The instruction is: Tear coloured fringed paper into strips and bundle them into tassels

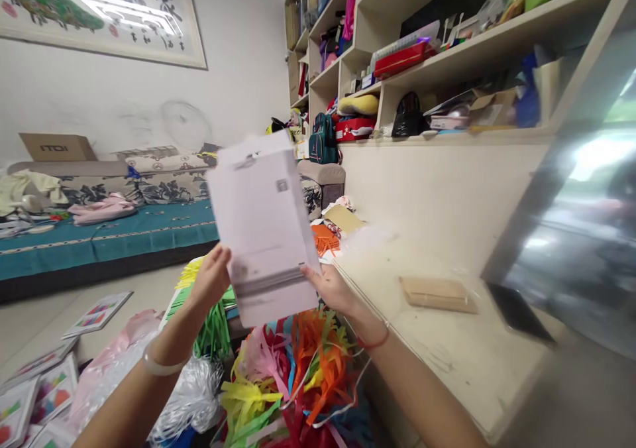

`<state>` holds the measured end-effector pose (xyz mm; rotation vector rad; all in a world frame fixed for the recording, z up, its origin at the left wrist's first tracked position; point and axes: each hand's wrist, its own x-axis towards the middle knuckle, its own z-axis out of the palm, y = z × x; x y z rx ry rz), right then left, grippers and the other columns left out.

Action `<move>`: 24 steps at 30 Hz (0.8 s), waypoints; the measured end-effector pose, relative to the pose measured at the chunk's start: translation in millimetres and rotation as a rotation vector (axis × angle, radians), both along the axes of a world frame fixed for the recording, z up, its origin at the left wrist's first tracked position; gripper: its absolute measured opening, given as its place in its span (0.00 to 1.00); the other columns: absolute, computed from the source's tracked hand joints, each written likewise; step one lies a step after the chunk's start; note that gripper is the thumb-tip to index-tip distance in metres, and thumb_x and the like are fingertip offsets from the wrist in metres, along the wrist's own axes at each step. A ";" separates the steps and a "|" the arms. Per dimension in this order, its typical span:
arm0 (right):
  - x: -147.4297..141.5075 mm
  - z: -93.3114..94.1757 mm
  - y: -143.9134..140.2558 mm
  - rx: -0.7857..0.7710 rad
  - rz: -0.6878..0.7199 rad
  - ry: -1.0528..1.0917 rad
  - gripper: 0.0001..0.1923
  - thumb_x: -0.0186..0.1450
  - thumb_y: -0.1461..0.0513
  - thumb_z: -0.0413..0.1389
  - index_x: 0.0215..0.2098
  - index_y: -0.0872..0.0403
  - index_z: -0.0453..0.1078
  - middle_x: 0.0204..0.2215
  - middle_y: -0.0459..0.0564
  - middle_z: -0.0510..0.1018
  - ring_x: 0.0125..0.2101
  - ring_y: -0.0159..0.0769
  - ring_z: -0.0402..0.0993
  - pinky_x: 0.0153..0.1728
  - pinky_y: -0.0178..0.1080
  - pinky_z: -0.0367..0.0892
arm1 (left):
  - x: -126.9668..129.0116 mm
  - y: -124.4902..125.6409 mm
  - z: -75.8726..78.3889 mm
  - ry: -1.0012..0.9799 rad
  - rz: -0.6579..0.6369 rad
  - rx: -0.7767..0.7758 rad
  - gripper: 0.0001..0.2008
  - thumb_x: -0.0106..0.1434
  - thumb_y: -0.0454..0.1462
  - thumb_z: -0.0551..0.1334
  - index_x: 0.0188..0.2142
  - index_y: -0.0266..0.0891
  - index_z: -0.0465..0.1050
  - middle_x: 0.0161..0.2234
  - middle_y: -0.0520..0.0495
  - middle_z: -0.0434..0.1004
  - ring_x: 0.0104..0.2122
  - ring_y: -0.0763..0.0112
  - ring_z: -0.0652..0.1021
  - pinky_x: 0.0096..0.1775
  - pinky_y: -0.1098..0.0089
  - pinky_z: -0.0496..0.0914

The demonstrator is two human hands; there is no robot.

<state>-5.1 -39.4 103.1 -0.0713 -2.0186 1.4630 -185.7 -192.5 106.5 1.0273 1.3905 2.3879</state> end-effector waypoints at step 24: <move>-16.1 52.9 0.1 -0.169 -0.359 0.673 0.13 0.57 0.54 0.63 0.36 0.53 0.71 0.31 0.45 0.77 0.33 0.29 0.73 0.37 0.33 0.69 | 43.6 19.8 37.6 -0.113 0.255 0.450 0.14 0.44 0.43 0.74 0.26 0.37 0.75 0.24 0.53 0.75 0.23 0.79 0.73 0.29 0.77 0.68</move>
